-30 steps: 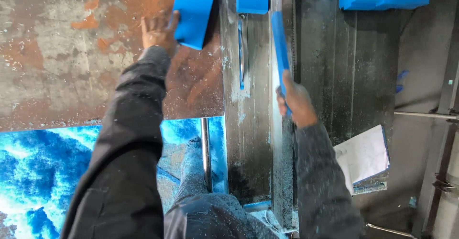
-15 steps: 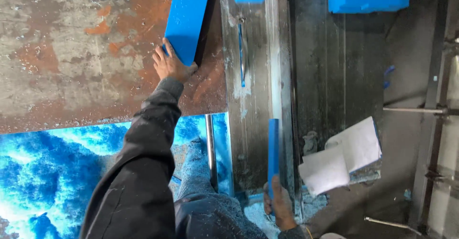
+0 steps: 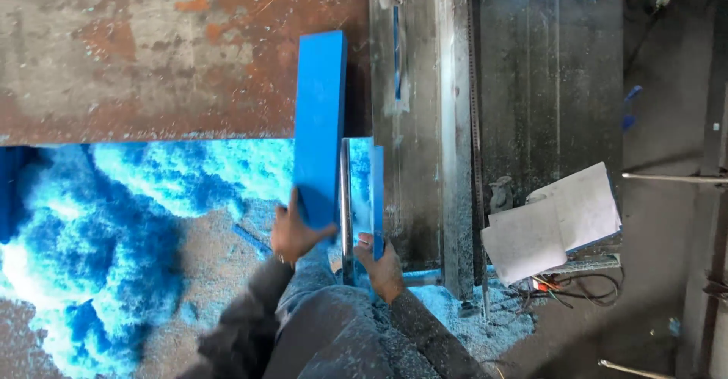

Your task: Using a table saw to cut blue plastic sheets into smaller pieces.

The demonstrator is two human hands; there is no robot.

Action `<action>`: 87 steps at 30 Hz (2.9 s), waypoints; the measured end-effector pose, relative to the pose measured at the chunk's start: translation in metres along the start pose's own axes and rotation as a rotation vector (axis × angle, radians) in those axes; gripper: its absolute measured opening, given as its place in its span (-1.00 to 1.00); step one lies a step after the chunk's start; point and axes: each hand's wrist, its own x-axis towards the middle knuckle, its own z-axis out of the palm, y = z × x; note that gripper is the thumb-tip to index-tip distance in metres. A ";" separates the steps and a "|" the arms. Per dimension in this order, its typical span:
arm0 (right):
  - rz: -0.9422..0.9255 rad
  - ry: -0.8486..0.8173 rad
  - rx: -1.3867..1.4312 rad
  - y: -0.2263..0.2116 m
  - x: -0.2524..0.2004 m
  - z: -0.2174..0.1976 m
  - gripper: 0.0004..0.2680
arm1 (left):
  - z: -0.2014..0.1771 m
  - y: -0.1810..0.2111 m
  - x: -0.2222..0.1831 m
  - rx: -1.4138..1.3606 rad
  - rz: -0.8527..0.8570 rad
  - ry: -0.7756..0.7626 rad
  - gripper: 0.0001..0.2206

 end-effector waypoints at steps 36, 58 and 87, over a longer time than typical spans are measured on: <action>-0.089 0.003 0.399 0.197 -0.125 -0.157 -0.58 | 0.173 0.068 -0.146 -1.006 0.126 -0.265 0.03; 0.222 0.168 0.211 0.264 -0.162 -0.121 -0.55 | 0.237 0.115 -0.033 -0.344 0.274 0.018 -0.19; 0.303 0.016 -0.214 0.359 -0.187 -0.139 -0.37 | 0.267 0.143 0.000 0.577 0.862 -0.090 -0.35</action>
